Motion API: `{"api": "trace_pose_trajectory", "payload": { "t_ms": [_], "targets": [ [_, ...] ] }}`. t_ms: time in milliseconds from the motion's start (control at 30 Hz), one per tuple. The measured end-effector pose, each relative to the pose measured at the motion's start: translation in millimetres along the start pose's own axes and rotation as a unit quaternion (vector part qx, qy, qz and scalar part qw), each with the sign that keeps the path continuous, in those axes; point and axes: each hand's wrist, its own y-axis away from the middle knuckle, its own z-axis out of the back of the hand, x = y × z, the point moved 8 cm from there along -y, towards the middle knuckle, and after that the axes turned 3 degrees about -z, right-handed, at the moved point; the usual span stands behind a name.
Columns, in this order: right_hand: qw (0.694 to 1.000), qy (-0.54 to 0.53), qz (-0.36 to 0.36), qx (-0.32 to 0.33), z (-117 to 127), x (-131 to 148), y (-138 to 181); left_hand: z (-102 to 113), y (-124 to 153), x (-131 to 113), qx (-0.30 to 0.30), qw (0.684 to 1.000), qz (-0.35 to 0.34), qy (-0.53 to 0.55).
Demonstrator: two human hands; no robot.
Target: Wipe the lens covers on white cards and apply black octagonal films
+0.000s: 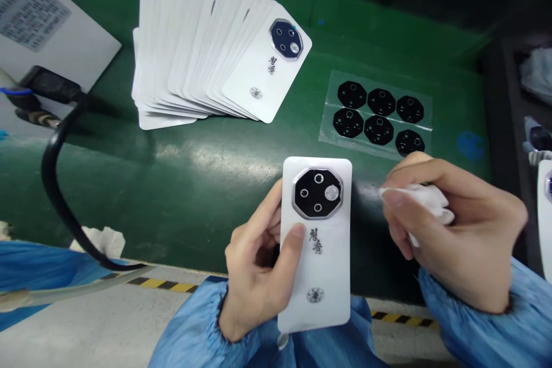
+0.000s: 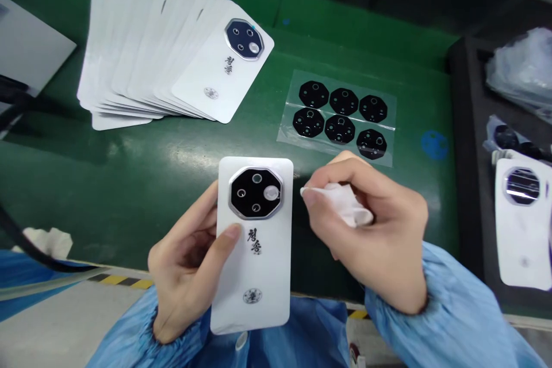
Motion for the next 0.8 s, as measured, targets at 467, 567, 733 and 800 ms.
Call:
{"api": "trace_pose_trajectory", "payload": {
  "t_ms": [467,567,733,800],
  "targets": [
    [0.971,-0.173,-0.094,0.134,-31,-24,8,0,-3,4,-0.005,0.996,0.043,0.071],
    [0.970,-0.179,-0.080,0.140,-33,-21,7,0,-2,5,-0.003,0.994,0.053,0.094],
    [0.962,-0.214,-0.077,0.151,-36,-18,9,-4,0,10,0.020,0.987,0.080,0.136],
    [0.960,-0.220,-0.078,0.152,-36,-18,10,-4,1,11,0.021,0.986,0.088,0.142]
  ]
}}
